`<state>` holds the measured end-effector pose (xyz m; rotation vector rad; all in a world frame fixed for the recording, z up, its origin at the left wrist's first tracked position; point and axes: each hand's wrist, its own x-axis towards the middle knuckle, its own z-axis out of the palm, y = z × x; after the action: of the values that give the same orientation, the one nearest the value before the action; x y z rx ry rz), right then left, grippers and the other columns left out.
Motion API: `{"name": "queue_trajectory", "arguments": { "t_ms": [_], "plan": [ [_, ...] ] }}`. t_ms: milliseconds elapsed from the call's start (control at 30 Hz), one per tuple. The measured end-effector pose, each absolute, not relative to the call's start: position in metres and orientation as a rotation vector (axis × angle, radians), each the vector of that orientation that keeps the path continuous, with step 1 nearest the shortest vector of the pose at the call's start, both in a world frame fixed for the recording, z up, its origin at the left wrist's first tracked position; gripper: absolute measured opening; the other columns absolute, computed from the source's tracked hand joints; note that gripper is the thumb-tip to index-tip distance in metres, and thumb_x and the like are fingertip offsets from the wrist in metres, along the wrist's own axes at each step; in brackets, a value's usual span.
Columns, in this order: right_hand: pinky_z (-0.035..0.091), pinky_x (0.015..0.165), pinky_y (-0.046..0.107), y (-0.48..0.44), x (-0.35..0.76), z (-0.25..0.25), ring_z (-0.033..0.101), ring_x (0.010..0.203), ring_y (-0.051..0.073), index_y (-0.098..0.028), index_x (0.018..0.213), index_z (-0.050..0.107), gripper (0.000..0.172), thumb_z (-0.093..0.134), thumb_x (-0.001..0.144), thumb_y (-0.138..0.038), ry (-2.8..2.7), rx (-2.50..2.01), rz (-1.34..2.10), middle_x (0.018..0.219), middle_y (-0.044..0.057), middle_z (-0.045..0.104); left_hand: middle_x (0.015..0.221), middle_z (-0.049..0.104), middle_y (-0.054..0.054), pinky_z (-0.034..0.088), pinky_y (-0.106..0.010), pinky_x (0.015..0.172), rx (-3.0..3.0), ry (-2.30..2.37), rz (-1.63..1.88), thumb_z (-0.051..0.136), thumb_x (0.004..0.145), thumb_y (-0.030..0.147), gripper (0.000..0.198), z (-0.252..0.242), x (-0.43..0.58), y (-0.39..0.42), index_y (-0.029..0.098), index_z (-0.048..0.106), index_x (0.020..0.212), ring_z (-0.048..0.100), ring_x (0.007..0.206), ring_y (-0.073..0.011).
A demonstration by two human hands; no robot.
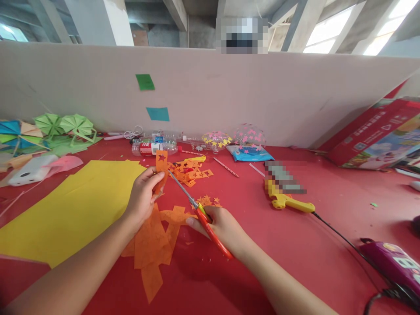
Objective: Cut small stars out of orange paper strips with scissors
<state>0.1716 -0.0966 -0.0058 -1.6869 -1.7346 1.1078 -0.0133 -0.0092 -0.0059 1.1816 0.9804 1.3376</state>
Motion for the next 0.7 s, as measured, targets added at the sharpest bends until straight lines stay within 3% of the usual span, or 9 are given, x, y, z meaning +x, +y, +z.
{"name": "queue_trajectory", "arguments": {
  "t_ms": [200,367,533,700],
  "plan": [
    [0.022,0.044,0.021,-0.0981,0.1709,-0.0066,0.031,0.046,0.008,-0.022,0.06,0.033,0.049,0.064,0.075,-0.056,-1.685,-1.638,1.198,0.051,-0.008,0.034,0.055,0.04,0.007,0.02,-0.016,0.039,1.183,0.988,1.31,0.063,0.073,0.032,0.015,-0.008,-0.0136,-0.0097,0.02,0.055,0.071,0.031,0.046,-0.0057],
    [0.031,0.047,0.022,-0.0984,0.1717,-0.0061,0.032,0.043,0.007,-0.022,0.059,0.032,0.05,0.062,0.077,-0.057,-1.584,-1.56,1.323,0.047,-0.01,0.031,0.055,0.036,0.007,0.021,-0.018,0.04,1.149,1.004,1.365,0.064,0.073,0.034,0.022,-0.0062,-0.0161,-0.0083,0.02,0.048,0.066,0.03,0.046,-0.0063],
    [0.024,0.045,0.021,-0.0991,0.1723,-0.0066,0.033,0.045,0.007,-0.021,0.059,0.035,0.047,0.064,0.077,-0.053,-1.679,-1.58,1.276,0.05,-0.008,0.038,0.053,0.035,0.007,0.019,-0.019,0.039,1.175,0.942,1.372,0.063,0.074,0.032,0.021,-0.0081,-0.0154,-0.007,0.019,0.049,0.065,0.026,0.043,-0.0056],
    [0.025,0.044,0.021,-0.1004,0.1697,-0.0033,0.035,0.045,0.007,-0.02,0.059,0.037,0.046,0.064,0.077,-0.053,-1.631,-1.574,1.332,0.05,-0.007,0.041,0.051,0.036,0.008,0.018,-0.018,0.039,1.159,0.915,1.35,0.064,0.074,0.031,0.02,-0.0074,-0.0138,-0.0084,0.019,0.05,0.065,0.026,0.042,-0.0049]
  ]
}}
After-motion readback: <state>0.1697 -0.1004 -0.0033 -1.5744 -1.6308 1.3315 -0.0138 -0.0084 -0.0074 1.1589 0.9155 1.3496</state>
